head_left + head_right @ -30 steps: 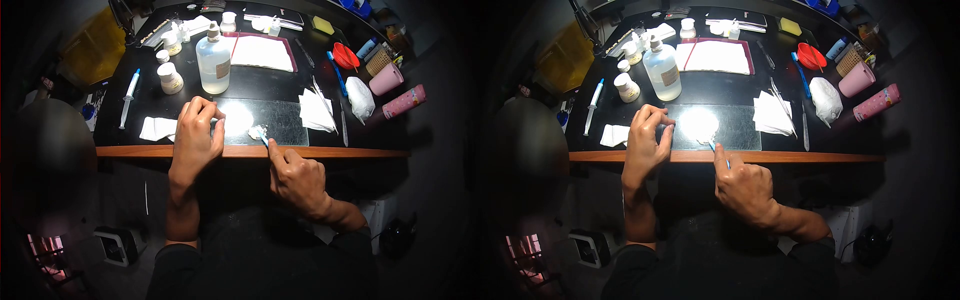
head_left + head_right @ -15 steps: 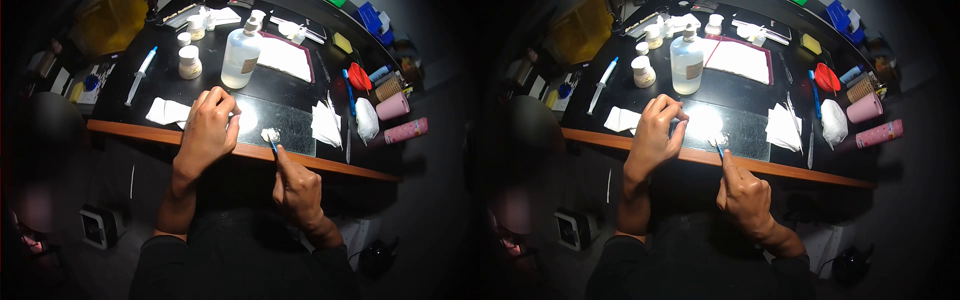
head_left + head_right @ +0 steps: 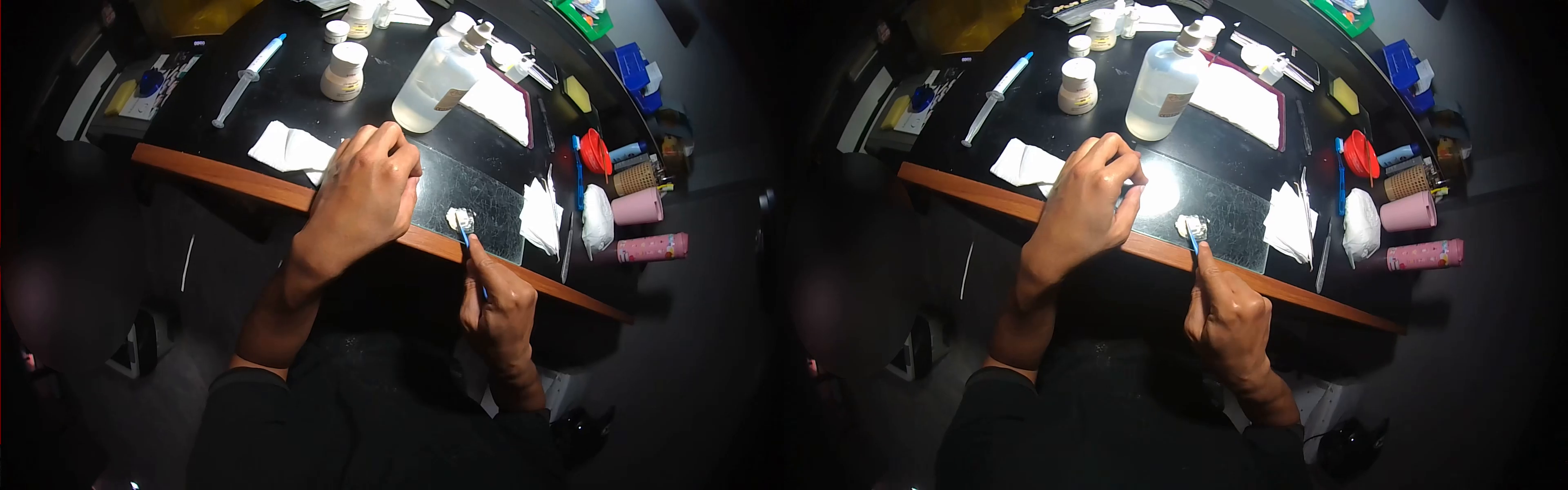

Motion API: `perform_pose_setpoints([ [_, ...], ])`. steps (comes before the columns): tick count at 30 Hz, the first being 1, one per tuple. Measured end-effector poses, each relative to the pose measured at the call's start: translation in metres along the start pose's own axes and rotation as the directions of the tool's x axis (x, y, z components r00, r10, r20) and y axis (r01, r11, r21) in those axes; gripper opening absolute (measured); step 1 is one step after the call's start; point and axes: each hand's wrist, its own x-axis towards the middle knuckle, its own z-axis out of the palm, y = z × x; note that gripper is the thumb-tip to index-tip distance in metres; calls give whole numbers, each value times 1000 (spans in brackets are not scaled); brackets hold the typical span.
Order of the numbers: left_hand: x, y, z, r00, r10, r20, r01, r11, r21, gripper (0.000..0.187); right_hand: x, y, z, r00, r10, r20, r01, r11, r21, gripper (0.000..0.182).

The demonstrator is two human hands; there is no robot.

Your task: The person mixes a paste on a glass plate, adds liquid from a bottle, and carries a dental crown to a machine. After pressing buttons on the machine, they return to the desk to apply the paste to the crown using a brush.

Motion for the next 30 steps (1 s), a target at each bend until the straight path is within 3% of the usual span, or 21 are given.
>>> perform_pose_setpoints([
  [8,-1,-1,2,1000,8,-20,-8,1000,-13,8,6,5,-7,998,-55,-19,55,998,-10,37],
  [30,0,0,0,1000,8,4,-8,1000,-12,9,1,12,-7,998,-69,7,69,998,-2,49],
])
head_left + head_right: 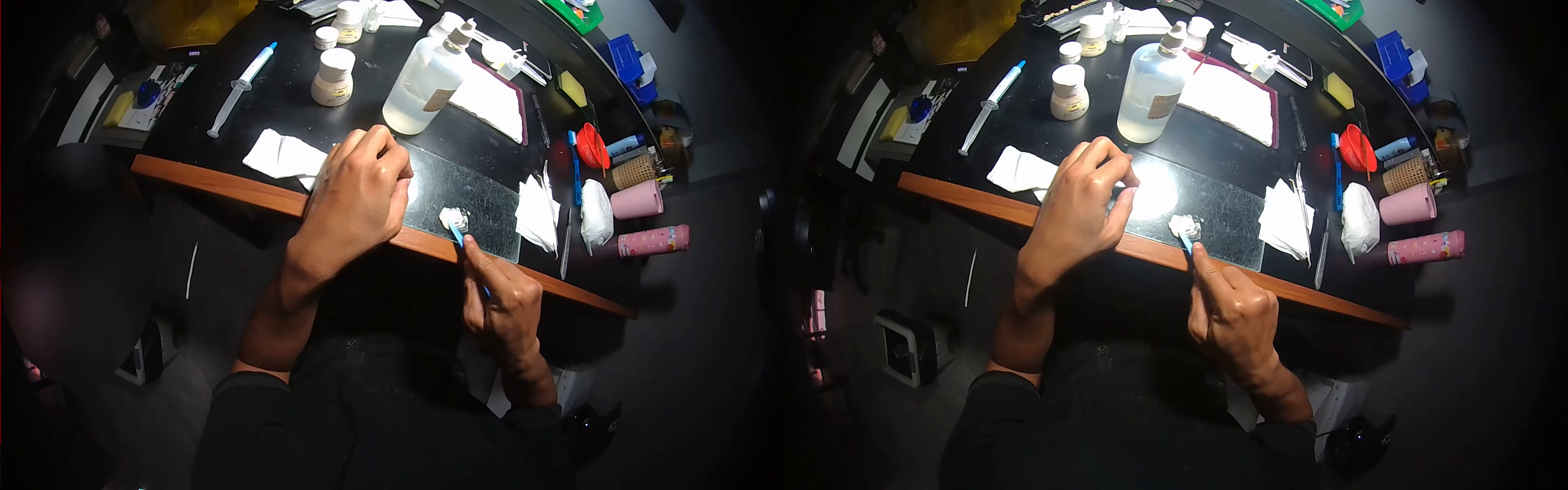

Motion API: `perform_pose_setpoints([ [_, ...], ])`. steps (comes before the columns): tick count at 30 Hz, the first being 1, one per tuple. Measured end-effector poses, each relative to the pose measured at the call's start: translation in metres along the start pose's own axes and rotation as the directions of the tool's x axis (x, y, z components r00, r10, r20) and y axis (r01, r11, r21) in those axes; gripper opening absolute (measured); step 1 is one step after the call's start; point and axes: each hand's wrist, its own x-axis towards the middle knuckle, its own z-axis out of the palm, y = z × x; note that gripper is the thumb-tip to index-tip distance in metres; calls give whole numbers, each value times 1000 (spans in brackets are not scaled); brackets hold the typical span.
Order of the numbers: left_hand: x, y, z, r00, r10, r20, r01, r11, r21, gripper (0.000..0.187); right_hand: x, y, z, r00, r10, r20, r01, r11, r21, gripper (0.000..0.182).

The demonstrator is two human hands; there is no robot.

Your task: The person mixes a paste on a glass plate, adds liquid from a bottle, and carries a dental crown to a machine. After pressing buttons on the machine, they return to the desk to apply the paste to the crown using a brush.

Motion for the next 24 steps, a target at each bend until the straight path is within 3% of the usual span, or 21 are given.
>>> perform_pose_setpoints([
  [24,2,1,-3,999,-25,48,26,1000,-8,8,-3,-3,-4,1000,7,19,-7,999,-36,46],
])
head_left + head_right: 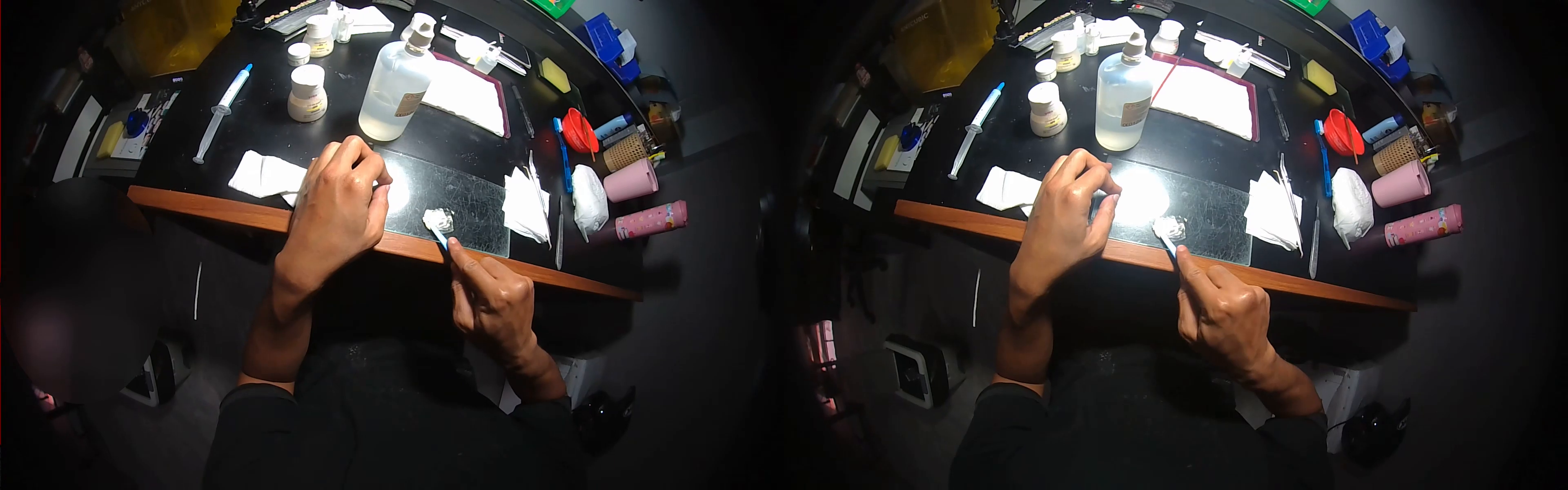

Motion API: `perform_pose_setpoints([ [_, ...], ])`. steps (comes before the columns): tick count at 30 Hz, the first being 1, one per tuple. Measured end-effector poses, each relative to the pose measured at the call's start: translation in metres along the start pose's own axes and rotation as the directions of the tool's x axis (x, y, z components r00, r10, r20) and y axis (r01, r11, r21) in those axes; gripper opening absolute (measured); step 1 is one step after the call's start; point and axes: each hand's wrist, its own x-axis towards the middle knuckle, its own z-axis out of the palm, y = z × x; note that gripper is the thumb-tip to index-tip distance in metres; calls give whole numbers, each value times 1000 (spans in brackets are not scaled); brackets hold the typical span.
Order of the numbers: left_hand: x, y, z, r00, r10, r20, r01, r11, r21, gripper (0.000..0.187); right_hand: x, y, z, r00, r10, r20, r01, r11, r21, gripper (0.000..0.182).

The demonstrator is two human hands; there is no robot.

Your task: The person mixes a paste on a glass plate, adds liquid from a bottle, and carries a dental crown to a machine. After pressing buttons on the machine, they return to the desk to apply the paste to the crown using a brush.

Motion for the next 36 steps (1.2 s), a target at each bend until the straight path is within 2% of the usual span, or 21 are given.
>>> perform_pose_setpoints([
  [11,0,1,0,1000,-2,-1,2,1000,9,10,4,-1,-1,1000,-1,21,1,1000,-14,45],
  [23,0,1,0,1000,-1,3,1,1000,9,9,1,6,4,999,-9,-47,10,1000,18,44],
  [26,0,1,-1,1000,-3,5,3,1000,10,9,3,2,2,1000,-21,9,21,1000,4,45],
  [32,0,0,0,1000,-4,3,4,1000,5,9,3,6,5,999,-28,-39,29,999,32,45],
  [36,0,0,0,1000,-6,8,6,1000,0,9,2,7,2,1000,4,-14,-4,1000,30,45],
])
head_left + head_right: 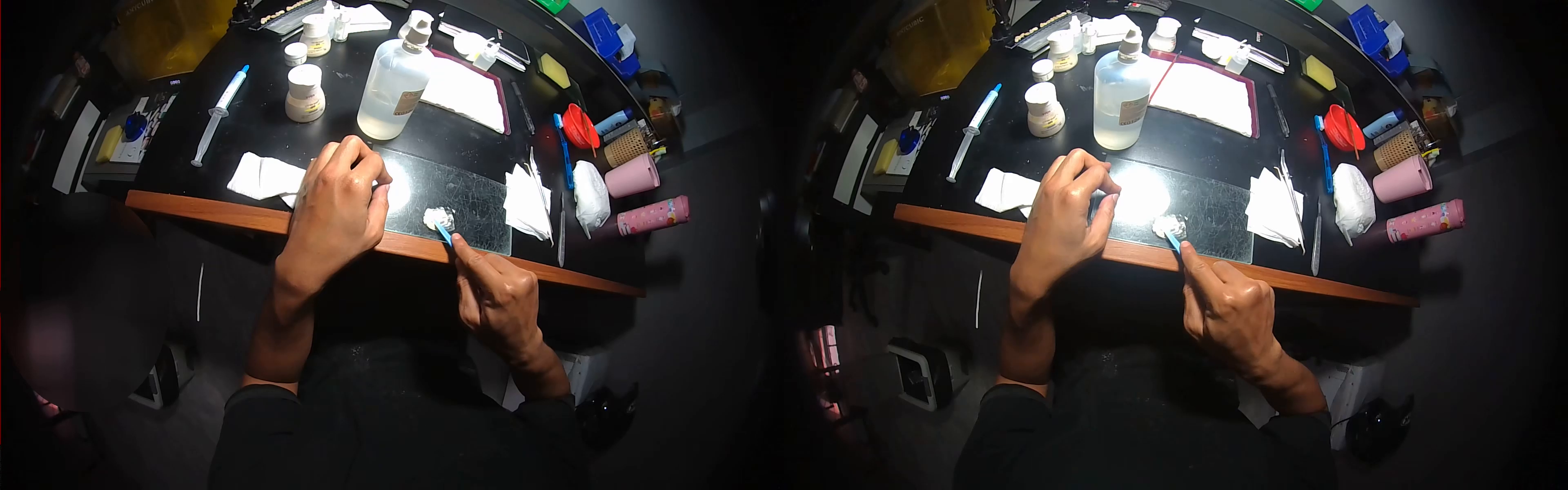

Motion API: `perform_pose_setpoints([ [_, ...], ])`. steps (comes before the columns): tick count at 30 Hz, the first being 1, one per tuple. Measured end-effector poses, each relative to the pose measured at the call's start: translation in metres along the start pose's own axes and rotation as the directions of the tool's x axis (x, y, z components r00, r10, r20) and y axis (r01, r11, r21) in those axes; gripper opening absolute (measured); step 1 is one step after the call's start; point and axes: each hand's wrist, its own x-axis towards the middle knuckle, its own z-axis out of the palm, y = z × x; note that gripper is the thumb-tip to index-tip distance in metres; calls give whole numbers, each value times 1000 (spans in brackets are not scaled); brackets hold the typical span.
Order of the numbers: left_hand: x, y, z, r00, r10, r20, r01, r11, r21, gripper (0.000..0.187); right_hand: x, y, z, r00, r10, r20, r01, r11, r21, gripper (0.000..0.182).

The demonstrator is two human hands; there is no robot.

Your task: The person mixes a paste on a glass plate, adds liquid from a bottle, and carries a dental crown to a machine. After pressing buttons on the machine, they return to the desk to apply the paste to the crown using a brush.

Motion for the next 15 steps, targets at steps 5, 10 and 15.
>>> perform_pose_setpoints([
  [5,-1,0,0,1000,-2,-1,2,1000,8,9,-1,0,0,1000,-3,5,3,1000,-8,43],
  [10,0,0,0,1000,4,-4,-4,1000,6,9,0,3,-2,1000,2,-5,-1,1000,29,41],
  [15,0,0,0,1000,-1,-4,1,1000,1,9,1,4,-9,995,87,50,-92,991,98,42],
])
